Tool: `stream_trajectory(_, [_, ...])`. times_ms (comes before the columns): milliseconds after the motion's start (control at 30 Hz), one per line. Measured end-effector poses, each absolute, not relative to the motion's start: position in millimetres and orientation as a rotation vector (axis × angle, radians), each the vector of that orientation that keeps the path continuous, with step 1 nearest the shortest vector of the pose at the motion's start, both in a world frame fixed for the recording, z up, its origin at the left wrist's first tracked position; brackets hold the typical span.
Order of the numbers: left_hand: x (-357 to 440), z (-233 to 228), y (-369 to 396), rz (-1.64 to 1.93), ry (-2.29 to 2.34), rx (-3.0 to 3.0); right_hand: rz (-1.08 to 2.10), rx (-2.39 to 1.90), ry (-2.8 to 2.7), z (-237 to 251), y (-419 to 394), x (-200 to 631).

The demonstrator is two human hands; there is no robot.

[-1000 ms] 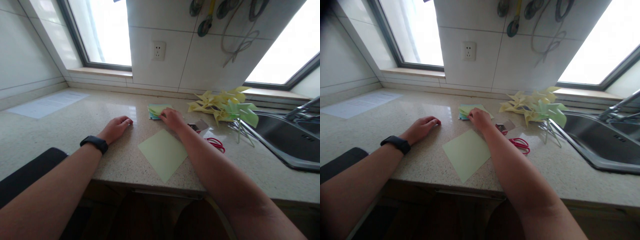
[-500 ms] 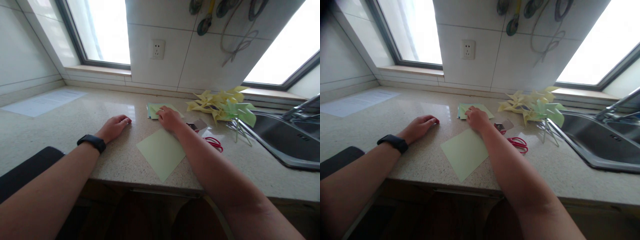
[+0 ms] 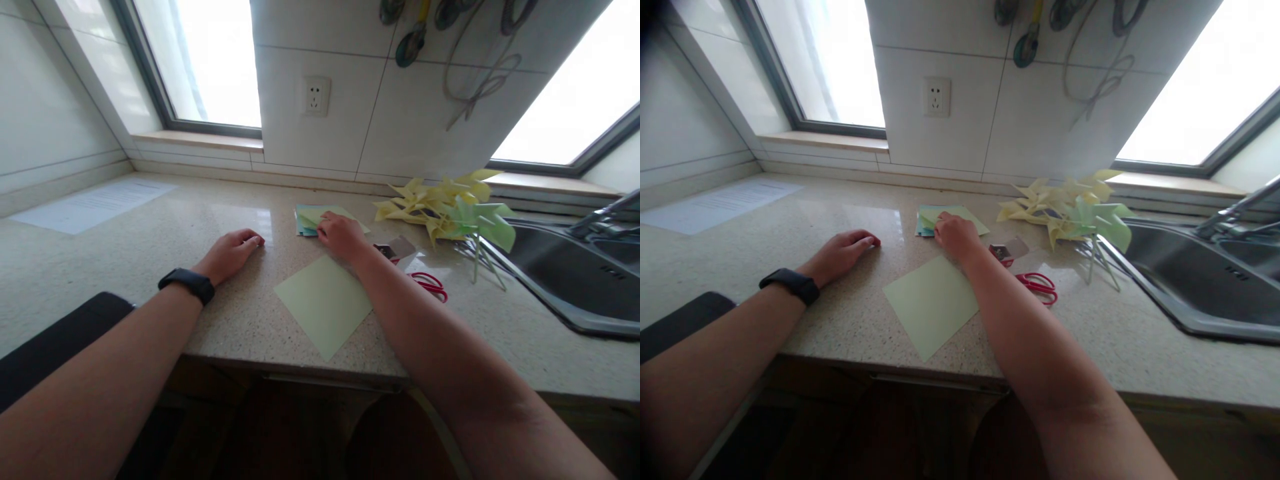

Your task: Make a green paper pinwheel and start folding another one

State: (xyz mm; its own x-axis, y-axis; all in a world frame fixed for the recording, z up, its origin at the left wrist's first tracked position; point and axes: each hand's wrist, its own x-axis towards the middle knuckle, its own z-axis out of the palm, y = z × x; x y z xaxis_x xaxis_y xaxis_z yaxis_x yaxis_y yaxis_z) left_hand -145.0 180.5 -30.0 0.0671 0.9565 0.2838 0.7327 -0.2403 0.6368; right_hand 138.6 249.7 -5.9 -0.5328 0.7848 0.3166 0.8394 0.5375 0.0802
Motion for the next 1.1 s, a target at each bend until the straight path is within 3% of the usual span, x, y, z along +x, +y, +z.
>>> stream_trajectory(367, [-145, -29, 180, 0.951, 1.691, 2.032, -0.192, -1.364, -2.423, -13, 260, 146])
stream_trajectory(1100, [-145, -28, 180, 0.929, 1.695, 2.076, -0.355, -1.336, -2.554, -5, 251, 141])
